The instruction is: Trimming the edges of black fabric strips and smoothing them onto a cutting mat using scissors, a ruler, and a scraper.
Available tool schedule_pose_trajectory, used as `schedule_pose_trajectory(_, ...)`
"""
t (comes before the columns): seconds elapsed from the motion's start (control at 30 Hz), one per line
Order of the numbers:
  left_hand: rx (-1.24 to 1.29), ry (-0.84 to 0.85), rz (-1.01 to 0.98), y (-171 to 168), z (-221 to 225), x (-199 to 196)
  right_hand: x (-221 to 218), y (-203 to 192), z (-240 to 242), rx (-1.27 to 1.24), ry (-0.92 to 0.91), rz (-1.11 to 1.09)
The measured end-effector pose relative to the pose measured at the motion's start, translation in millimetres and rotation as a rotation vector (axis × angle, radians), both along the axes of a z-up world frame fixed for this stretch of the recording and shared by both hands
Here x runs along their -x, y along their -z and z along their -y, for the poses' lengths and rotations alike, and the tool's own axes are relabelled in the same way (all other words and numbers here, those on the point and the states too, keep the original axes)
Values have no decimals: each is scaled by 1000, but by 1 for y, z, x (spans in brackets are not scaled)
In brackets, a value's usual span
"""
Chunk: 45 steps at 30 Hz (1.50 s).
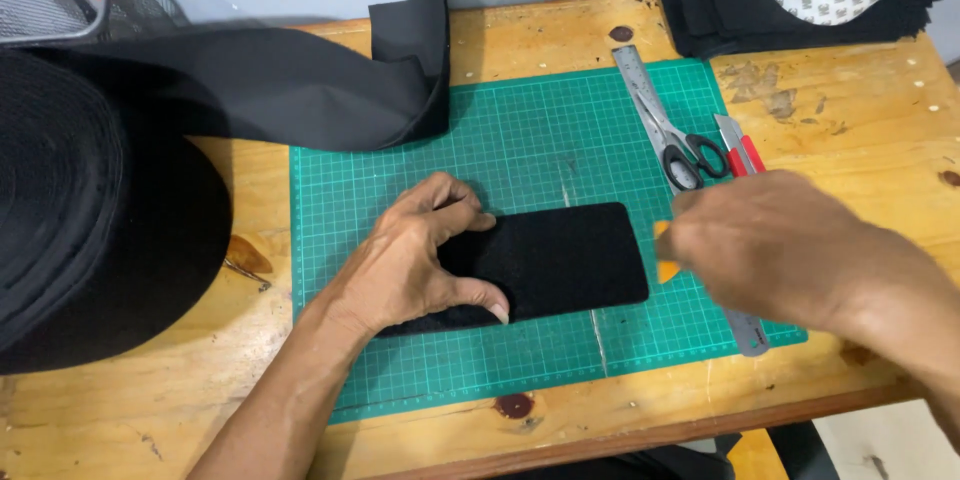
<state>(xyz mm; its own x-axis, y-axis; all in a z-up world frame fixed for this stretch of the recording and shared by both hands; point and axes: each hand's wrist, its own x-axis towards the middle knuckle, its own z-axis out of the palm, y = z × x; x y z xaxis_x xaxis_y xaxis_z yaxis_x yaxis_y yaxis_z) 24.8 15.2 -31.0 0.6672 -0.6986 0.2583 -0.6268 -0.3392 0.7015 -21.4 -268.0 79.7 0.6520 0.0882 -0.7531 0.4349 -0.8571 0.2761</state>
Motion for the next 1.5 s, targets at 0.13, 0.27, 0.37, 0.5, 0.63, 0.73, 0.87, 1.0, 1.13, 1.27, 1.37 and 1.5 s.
schedule_pose_trajectory(0.13, -1, 2, 12, 0, 1, -1, 6, 4, 7, -32, -18, 80)
schedule_pose_trajectory(0.27, -12, 2, 5, 0, 2, 0, 6, 14, -39, -461, -172, 127)
schedule_pose_trajectory(0.37, 10, 0, 21, -1, 1, -2, -2, 23, -56, -465, -274, 52)
schedule_pose_trajectory(0.5, 14, 8, 2, 2, 0, -1, 12, 47, -6, -721, -363, 197)
schedule_pose_trajectory(0.63, -2, 15, 20, 0, 0, -2, 18, 27, 14, -448, -117, 37)
schedule_pose_trajectory(0.73, -17, 6, 2, -1, 1, 0, 17, -18, -6, 71, 269, -153)
schedule_pose_trajectory(0.87, -25, -2, -18, -2, 2, 0, 29, -4, 0, -121, 262, -19)
schedule_pose_trajectory(1.0, -47, -15, -43, -5, 3, 0, 29, 10, -8, -274, 119, -169)
schedule_pose_trajectory(1.13, -117, -35, -53, -12, 1, 1, 22, -10, 18, 148, 316, -37)
schedule_pose_trajectory(1.27, -301, -236, -313, -31, 4, 0, 38, 10, 64, -345, 272, 497)
schedule_pose_trajectory(1.37, -297, -291, -435, -37, 0, -1, 48, 15, 60, -710, 289, 742)
schedule_pose_trajectory(1.5, -203, -232, -229, -22, 0, -2, 52, 23, 54, -1003, 440, 791)
